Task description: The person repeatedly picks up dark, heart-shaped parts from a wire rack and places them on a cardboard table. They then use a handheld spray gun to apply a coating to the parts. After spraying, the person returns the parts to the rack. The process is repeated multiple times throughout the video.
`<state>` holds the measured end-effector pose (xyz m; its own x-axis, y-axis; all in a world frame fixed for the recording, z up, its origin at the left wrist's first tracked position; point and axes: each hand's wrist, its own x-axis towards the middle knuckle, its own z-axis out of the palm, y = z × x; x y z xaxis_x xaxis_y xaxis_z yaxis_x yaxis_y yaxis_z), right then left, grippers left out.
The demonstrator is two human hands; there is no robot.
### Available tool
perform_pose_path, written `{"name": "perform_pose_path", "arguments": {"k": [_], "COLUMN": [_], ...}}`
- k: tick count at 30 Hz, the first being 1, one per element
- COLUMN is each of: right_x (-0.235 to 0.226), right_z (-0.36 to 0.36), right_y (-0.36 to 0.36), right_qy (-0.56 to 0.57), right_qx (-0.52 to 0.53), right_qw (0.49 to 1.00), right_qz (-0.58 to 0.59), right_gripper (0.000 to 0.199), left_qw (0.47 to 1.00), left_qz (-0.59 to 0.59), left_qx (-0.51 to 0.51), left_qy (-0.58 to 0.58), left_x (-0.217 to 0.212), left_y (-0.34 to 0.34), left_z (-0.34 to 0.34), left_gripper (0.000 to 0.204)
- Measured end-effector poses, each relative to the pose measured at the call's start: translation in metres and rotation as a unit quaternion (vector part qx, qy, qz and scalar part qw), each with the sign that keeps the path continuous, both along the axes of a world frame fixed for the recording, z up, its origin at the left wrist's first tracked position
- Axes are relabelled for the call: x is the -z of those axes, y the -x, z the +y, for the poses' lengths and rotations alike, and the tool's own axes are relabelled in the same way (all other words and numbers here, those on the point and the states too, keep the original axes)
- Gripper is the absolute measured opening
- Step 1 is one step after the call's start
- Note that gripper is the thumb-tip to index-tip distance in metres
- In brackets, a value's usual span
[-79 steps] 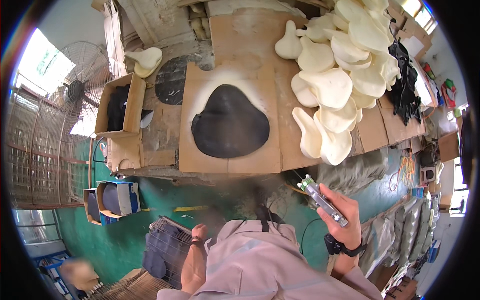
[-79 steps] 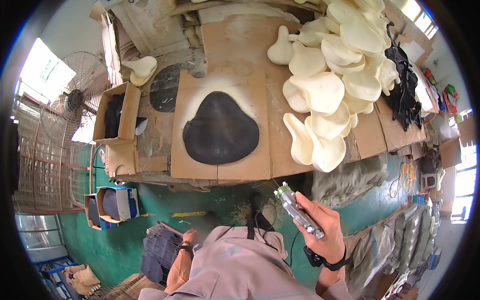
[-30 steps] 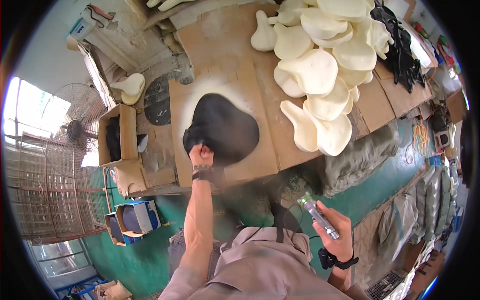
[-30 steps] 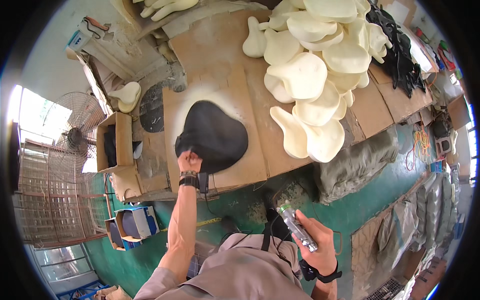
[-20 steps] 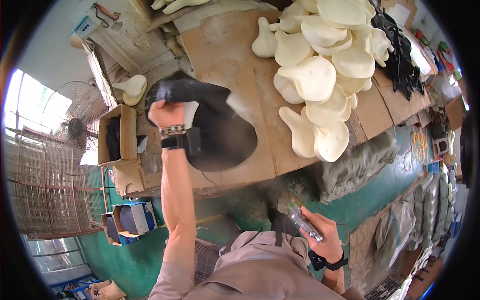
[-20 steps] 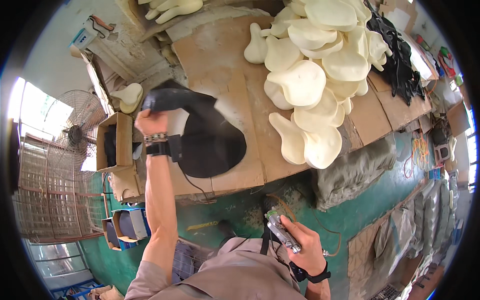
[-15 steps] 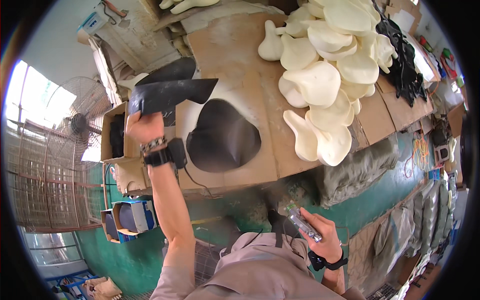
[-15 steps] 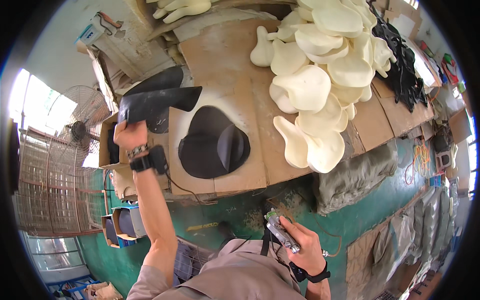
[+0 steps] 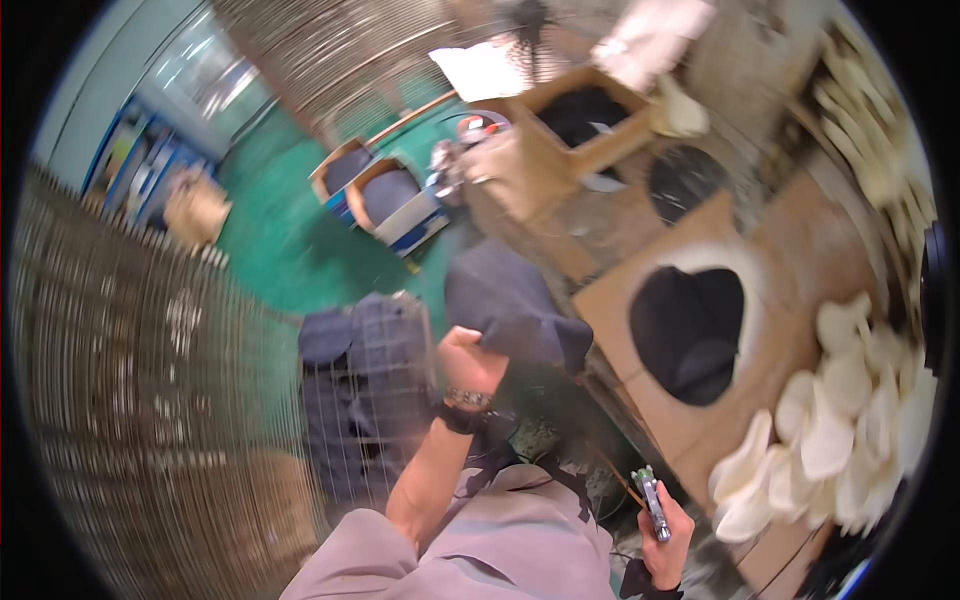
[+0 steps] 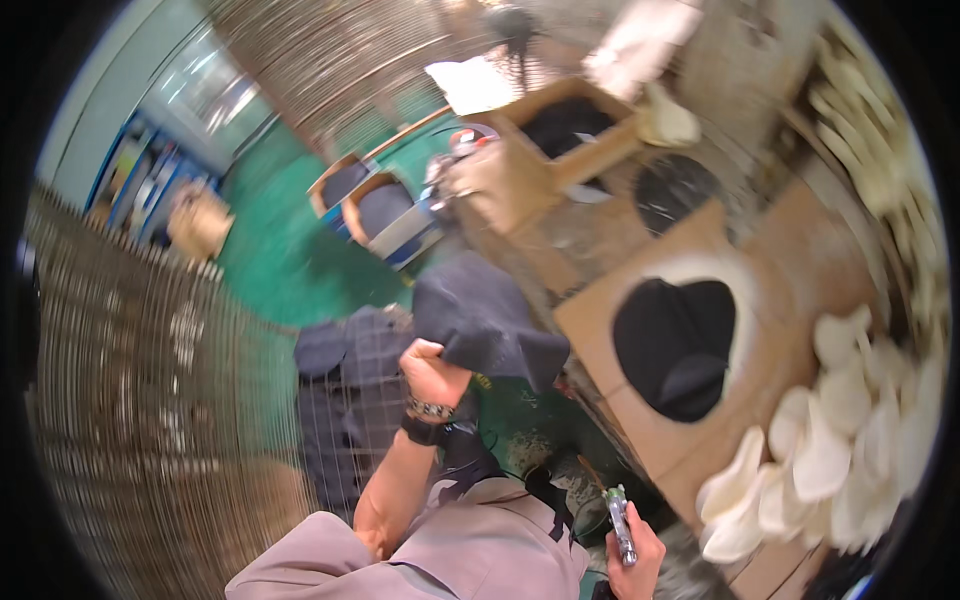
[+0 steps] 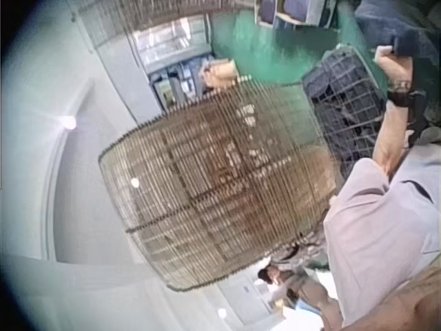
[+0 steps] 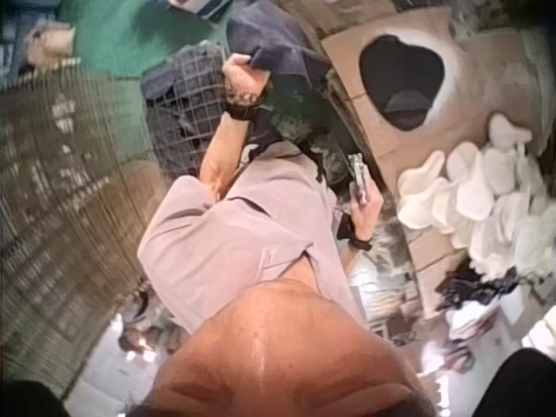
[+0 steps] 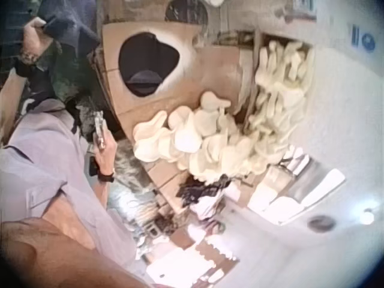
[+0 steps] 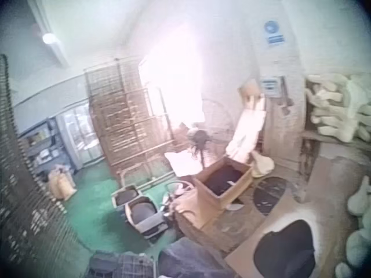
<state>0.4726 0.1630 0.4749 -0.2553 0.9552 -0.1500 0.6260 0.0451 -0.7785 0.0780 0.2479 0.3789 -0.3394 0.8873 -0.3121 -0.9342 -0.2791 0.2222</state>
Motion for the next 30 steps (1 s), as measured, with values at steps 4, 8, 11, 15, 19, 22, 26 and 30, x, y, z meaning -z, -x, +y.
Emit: {"name": "perform_pose_path", "arguments": {"k": [4, 8, 11, 15, 19, 22, 26, 30], "right_x": [-0.003, -0.007, -0.001, -0.003, 0.031, 0.049, 0.058, 0.069], "right_z": [0.024, 0.041, 0.045, 0.049, 0.045, 0.046, 0.042, 0.04], "right_y": [0.038, 0.116, 0.179, 0.279, 0.354, 0.405, 0.462, 0.491], "right_qy": [0.022, 0.094, 0.105, 0.196, 0.163, 0.17, 0.185, 0.189], "right_qx": [-0.16, -0.22, -0.258, -0.289, -0.334, -0.361, -0.378, -0.386], "right_qw": [0.986, 0.965, 0.95, 0.912, 0.916, 0.9, 0.881, 0.874], "right_qz": [-0.049, -0.109, -0.138, -0.216, -0.152, -0.173, -0.217, -0.225], "right_gripper": [0.045, 0.045, 0.045, 0.044, 0.052, 0.054, 0.053, 0.052], "left_qw": [0.985, 0.953, 0.918, 0.879, 0.827, 0.776, 0.737, 0.741], "left_qz": [-0.059, -0.089, -0.115, -0.085, -0.062, -0.067, -0.045, -0.108], "left_qx": [-0.137, -0.251, -0.344, -0.424, -0.518, -0.59, -0.649, -0.561], "left_qy": [0.091, 0.145, 0.161, 0.2, 0.21, 0.211, 0.182, 0.354], "left_x": [0.037, 0.078, 0.106, 0.127, 0.202, 0.232, 0.29, 0.366], "left_y": [0.049, 0.105, 0.16, 0.261, 0.367, 0.428, 0.471, 0.456], "left_z": [-0.1, -0.189, -0.231, -0.272, -0.345, -0.393, -0.458, -0.497], "left_gripper": [0.045, 0.039, 0.033, 0.024, 0.018, 0.024, 0.036, 0.032]}}
